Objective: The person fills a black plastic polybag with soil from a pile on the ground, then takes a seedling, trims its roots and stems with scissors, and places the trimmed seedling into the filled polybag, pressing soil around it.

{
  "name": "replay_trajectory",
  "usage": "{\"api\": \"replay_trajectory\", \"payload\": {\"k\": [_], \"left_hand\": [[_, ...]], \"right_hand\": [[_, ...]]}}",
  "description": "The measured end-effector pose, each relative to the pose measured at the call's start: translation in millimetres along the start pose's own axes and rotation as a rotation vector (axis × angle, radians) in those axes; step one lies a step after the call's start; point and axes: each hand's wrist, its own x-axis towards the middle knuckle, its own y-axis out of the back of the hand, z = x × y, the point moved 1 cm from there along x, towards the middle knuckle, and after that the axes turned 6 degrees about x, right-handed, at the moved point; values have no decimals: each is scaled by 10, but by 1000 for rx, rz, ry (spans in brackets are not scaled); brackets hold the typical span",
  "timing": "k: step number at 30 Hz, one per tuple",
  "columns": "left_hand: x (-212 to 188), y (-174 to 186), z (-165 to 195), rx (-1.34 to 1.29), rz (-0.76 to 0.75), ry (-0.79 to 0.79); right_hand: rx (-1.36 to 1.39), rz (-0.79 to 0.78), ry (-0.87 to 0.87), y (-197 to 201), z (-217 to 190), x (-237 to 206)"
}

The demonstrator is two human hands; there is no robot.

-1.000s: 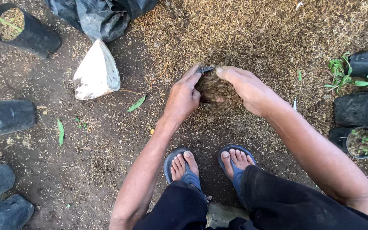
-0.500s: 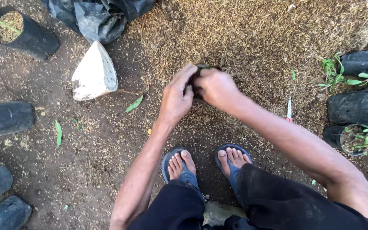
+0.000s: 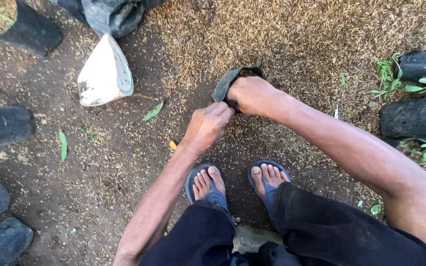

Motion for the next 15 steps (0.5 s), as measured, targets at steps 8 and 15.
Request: {"api": "replay_trajectory", "payload": {"k": [8, 15], "left_hand": [[71, -23, 195, 42, -65, 121], [166, 190, 186, 111, -67, 83]], "right_hand": [[-1, 256, 225, 317, -76, -269], [55, 475, -191, 680, 175, -428]]}}
